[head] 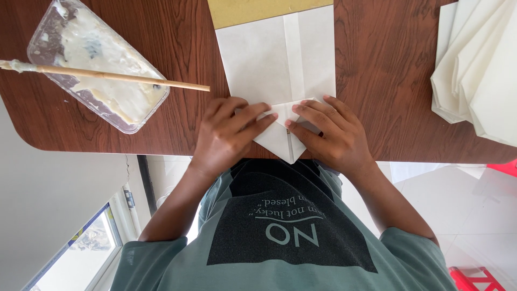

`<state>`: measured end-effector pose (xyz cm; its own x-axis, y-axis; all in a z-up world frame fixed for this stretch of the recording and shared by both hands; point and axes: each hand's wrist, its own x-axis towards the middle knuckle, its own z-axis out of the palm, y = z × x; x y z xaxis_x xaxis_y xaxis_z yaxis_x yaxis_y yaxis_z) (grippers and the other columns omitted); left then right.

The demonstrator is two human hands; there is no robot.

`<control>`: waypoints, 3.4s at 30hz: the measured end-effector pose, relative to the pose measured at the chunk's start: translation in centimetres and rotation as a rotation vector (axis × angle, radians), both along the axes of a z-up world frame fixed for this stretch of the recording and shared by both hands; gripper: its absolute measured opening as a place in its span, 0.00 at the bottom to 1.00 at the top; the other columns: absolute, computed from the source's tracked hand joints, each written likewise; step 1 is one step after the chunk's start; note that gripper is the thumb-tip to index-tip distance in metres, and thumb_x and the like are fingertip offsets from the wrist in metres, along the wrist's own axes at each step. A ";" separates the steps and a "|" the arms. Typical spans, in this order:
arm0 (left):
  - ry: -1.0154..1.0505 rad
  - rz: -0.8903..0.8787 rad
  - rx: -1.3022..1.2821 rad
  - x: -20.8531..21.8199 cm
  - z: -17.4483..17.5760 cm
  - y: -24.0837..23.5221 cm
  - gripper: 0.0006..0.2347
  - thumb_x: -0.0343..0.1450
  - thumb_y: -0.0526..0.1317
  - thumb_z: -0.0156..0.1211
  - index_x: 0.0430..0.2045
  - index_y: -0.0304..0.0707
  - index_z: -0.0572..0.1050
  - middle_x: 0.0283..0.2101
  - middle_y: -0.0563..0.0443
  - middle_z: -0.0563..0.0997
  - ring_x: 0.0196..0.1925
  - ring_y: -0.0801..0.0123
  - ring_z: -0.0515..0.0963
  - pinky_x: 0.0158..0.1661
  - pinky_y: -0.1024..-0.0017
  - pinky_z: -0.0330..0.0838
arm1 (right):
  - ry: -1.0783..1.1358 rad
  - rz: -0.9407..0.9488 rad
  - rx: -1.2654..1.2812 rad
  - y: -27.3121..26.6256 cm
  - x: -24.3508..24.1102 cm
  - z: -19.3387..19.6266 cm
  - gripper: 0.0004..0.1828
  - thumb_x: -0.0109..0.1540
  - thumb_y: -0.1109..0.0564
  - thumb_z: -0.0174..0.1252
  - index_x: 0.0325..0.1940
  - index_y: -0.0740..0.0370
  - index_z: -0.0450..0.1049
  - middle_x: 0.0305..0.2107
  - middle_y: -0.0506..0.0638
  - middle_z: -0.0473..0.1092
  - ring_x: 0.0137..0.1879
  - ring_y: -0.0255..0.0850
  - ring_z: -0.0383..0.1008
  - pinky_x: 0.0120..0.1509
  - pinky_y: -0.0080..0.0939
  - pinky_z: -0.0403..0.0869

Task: Folding and gluing paper to assemble handmade paper bags.

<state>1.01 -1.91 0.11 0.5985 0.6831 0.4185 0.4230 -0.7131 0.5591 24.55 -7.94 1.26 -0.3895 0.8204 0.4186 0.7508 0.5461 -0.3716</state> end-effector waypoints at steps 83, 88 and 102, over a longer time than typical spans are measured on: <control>-0.211 0.076 0.207 -1.4 -2.4 -6.1 0.04 0.67 0.37 0.76 0.30 0.43 0.85 0.48 0.49 0.84 0.56 0.50 0.80 0.61 0.46 0.64 | 0.407 -0.050 -0.192 -4.5 -0.9 -1.6 0.08 0.65 0.58 0.69 0.34 0.62 0.77 0.41 0.53 0.75 0.49 0.48 0.76 0.82 0.64 0.49; -0.233 0.069 0.265 -1.5 -3.1 -5.6 0.02 0.68 0.35 0.73 0.31 0.43 0.85 0.48 0.50 0.85 0.55 0.52 0.81 0.61 0.46 0.66 | 0.481 -0.033 -0.237 -4.6 -0.8 -0.8 0.08 0.61 0.58 0.72 0.37 0.62 0.78 0.43 0.55 0.73 0.54 0.51 0.74 0.80 0.69 0.51; -0.176 -0.080 0.132 -2.5 -1.7 -3.9 0.01 0.70 0.35 0.72 0.30 0.39 0.85 0.50 0.42 0.83 0.57 0.42 0.80 0.59 0.42 0.70 | 0.289 -0.072 -0.235 -4.0 0.3 -2.3 0.05 0.59 0.57 0.74 0.37 0.49 0.86 0.49 0.50 0.75 0.58 0.50 0.71 0.78 0.59 0.56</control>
<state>-1.48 -5.80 -1.61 0.5588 0.5687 0.6036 0.2662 -0.8124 0.5188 24.80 -11.94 -1.02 -0.2208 0.9279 0.3003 0.6298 0.3708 -0.6825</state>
